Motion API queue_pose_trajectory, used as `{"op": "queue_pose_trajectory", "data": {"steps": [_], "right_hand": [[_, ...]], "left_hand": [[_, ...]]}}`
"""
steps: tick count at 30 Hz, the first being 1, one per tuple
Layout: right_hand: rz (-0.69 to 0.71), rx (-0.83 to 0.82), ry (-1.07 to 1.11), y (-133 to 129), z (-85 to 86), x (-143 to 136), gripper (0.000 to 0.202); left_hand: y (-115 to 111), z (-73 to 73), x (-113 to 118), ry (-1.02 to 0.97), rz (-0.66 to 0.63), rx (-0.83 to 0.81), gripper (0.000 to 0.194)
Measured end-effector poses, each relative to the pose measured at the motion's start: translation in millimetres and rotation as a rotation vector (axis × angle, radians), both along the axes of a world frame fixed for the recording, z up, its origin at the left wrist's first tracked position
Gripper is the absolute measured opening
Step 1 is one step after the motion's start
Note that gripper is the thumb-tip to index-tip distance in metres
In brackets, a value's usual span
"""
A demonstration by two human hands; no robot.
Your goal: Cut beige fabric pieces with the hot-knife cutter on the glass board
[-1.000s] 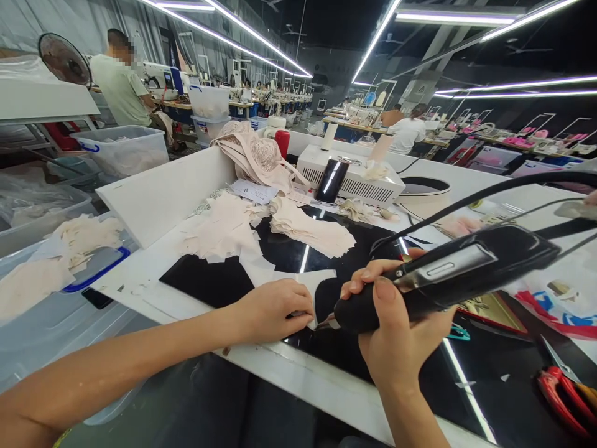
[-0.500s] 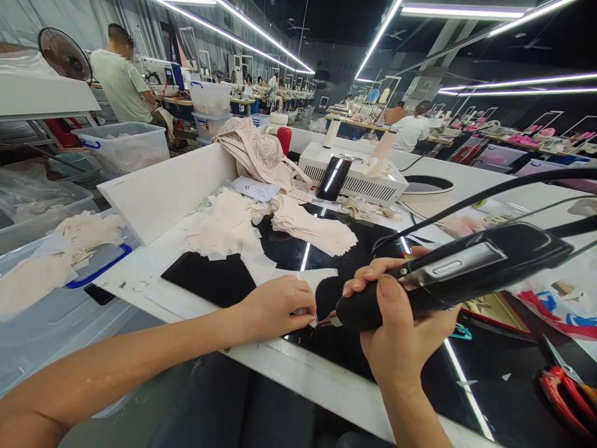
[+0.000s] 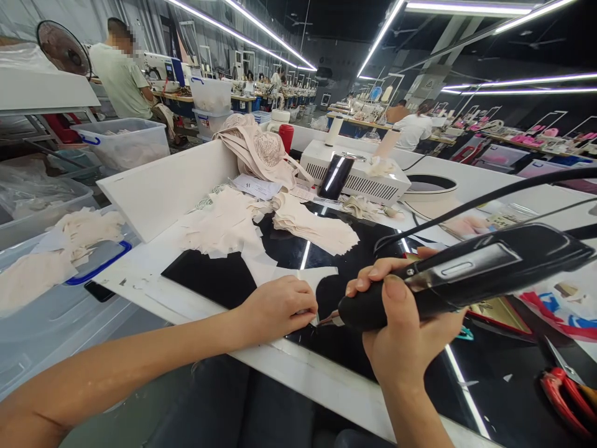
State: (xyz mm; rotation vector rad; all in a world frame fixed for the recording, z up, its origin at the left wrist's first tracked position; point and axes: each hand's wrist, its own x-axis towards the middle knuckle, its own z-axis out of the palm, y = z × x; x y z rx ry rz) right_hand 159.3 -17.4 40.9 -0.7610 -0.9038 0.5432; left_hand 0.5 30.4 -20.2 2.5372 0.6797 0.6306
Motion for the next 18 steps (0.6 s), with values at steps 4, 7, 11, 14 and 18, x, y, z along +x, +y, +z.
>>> {"op": "queue_pose_trajectory", "data": {"steps": [4, 7, 11, 14, 18], "right_hand": [[-0.007, -0.002, -0.004, 0, 0.6, 0, 0.051], [-0.015, 0.007, -0.011, -1, 1.8, 0, 0.05], [-0.021, 0.011, -0.014, 0, 2.6, 1, 0.05], [-0.028, 0.01, -0.017, -1, 2.6, 1, 0.05], [-0.035, 0.004, -0.019, -1, 3.0, 0, 0.049]], "left_hand": [[0, -0.4, -3, -0.009, -0.025, 0.047, 0.008], [1, -1.2, -7, -0.021, -0.058, 0.082, 0.007], [3, -3.5, -11, -0.03, -0.09, 0.126, 0.011], [5, -5.2, -13, -0.045, -0.118, 0.181, 0.015], [7, -6.8, -16, -0.052, -0.147, 0.211, 0.018]]}}
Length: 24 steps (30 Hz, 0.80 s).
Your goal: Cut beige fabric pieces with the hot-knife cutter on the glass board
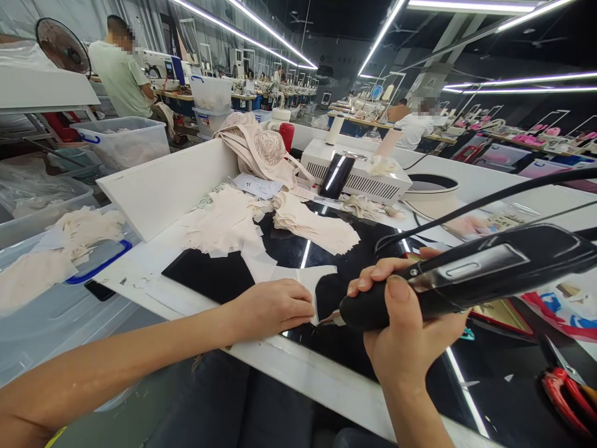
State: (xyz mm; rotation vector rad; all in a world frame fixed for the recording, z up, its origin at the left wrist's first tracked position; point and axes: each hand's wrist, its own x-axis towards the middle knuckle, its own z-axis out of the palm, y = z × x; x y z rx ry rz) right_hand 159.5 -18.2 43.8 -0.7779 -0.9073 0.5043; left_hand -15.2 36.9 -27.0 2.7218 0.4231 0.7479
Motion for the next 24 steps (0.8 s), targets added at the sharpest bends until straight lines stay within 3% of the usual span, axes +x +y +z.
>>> {"op": "queue_pose_trajectory", "data": {"steps": [24], "right_hand": [[0.009, 0.002, 0.02, 0.4, 0.1, -0.6, 0.048]], "left_hand": [[-0.1, -3.6, -2.4, 0.004, -0.019, 0.095, 0.019]]}}
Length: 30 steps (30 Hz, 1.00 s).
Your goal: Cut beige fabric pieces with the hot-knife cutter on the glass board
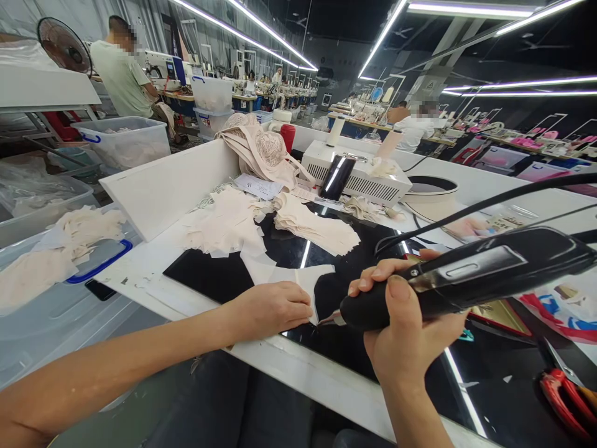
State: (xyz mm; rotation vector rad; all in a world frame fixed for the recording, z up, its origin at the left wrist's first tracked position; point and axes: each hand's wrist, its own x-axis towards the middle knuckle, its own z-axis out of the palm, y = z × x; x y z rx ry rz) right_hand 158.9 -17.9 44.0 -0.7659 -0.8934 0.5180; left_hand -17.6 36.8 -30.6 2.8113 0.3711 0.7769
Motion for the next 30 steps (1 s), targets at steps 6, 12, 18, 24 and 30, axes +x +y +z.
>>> {"op": "queue_pose_trajectory", "data": {"steps": [6, 12, 18, 24, 30], "right_hand": [[0.009, 0.001, 0.014, 0.3, -1.7, 0.2, 0.05], [0.004, -0.002, 0.015, 1.8, 0.7, -1.7, 0.049], [-0.042, 0.001, 0.043, 2.7, 7.3, -4.6, 0.049], [-0.027, -0.015, 0.028, 4.2, 4.0, -4.4, 0.05], [-0.03, -0.033, -0.006, 4.3, 1.7, -5.0, 0.048]], "left_hand": [[-1.3, -0.3, 0.1, -0.013, 0.002, 0.014, 0.017], [-1.7, 0.4, -0.1, -0.007, 0.003, 0.019, 0.018], [-2.2, 2.1, -0.8, 0.018, 0.008, 0.003, 0.02], [-1.8, 1.5, -0.2, 0.008, -0.003, 0.028, 0.02], [-1.6, 1.2, -0.8, 0.008, -0.002, 0.021, 0.019]]}}
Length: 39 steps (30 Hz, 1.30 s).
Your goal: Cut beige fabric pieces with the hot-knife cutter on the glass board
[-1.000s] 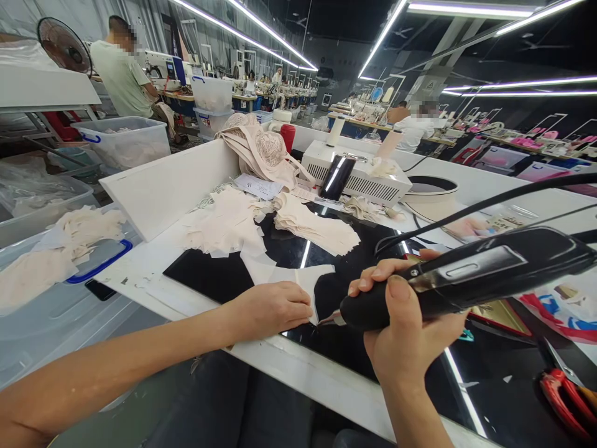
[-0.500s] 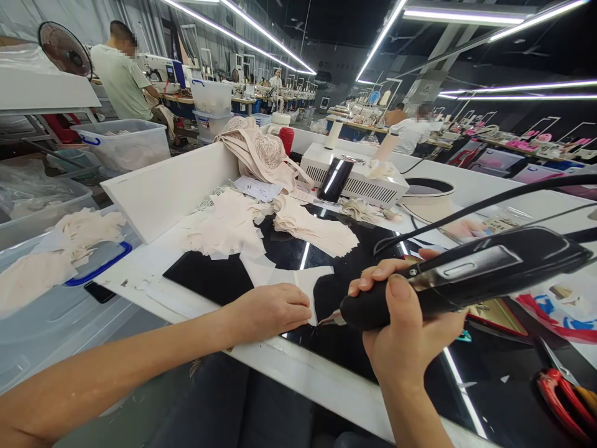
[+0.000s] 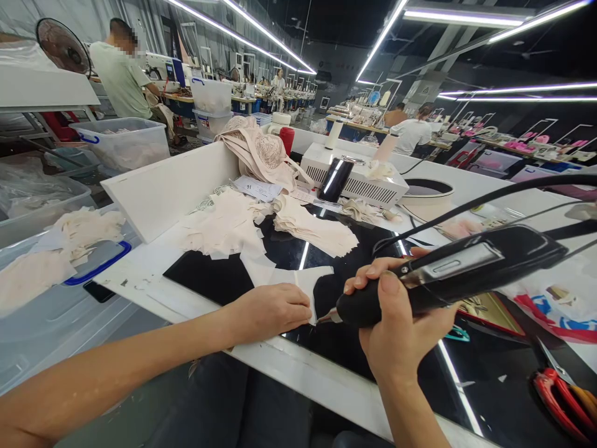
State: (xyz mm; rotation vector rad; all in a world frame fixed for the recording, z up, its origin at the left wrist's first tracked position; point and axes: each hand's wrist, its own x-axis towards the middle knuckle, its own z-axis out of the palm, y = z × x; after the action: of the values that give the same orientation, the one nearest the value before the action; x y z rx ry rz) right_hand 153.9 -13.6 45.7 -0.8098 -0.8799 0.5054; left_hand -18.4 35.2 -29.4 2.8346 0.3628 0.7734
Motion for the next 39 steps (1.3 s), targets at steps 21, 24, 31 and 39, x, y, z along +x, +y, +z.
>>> {"op": "queue_pose_trajectory", "data": {"steps": [21, 24, 31, 39], "right_hand": [[0.01, -0.017, 0.0, -1, -3.3, -1, 0.047], [0.019, -0.025, 0.002, -3, -3.8, -2, 0.049], [0.049, -0.054, 0.021, -11, -5.1, -1, 0.049], [0.028, 0.002, 0.011, -6, 4.5, 18, 0.049]], "left_hand": [[0, -1.6, -1, -0.026, 0.008, -0.01, 0.016], [0, -2.2, -1, -0.042, 0.0, 0.004, 0.016], [-6, -2.3, -5, -0.035, -0.034, 0.051, 0.015], [-30, 10.6, -21, 0.025, -0.069, -0.044, 0.019]]}}
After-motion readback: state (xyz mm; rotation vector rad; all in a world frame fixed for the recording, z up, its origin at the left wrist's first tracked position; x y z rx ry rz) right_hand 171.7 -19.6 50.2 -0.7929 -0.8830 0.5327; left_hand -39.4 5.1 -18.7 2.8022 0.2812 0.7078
